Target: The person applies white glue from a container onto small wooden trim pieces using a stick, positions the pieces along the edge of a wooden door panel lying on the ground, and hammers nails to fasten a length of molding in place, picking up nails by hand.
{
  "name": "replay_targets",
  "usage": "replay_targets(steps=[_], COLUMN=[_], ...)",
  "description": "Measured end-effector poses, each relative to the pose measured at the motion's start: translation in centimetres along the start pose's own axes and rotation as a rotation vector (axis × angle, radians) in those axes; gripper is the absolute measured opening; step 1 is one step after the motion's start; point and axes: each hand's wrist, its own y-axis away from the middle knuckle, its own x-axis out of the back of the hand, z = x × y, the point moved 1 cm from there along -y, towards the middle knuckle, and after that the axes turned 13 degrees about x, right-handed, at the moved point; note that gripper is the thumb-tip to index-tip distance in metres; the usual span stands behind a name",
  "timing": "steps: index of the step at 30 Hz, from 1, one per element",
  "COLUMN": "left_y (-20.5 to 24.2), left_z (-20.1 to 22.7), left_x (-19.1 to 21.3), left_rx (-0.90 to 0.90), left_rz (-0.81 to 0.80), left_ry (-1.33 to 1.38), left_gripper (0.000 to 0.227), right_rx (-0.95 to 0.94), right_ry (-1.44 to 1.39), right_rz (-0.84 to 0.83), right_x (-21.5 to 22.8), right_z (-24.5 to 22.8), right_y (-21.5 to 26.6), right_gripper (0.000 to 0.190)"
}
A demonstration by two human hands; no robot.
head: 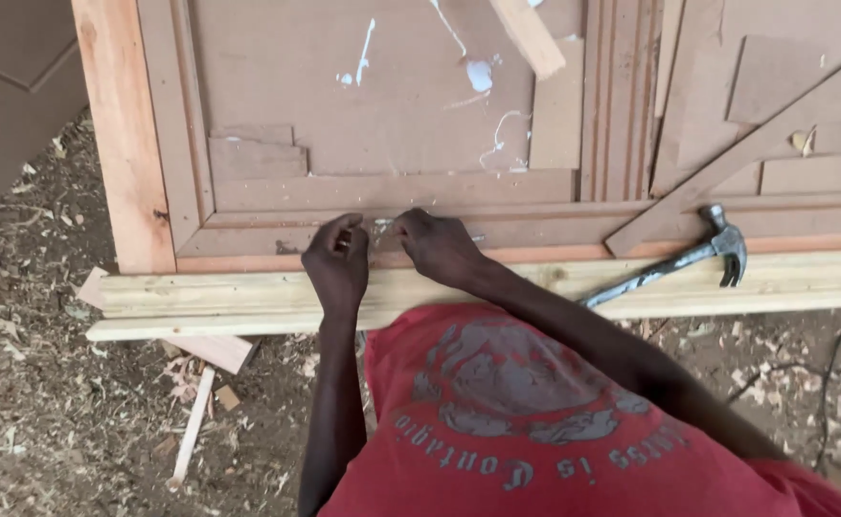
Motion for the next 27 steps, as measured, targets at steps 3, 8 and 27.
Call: replay_targets(steps=[3, 8, 27], left_y=[0.9, 0.0, -18.5], left_z=[2.3, -0.4, 5.7], left_x=[-1.4, -7.3, -18.3], left_rx=[0.239, 0.347, -0.224], left_rz=[-0.212, -0.378, 0.24], left_ry=[0.162, 0.455, -0.329], left_gripper=[0.02, 0.02, 0.025], right_rx=[-0.076, -0.111, -0.222], right_ry=[-0.29, -0.561, 0.016], right_rz=[0.294, 0.441, 0.839], right_x=[1.3, 4.7, 16.3], right_z=[1.0, 0.5, 14.8], right_y=[1.2, 1.2, -7.5], right_gripper=[0.019, 0.029, 0.047])
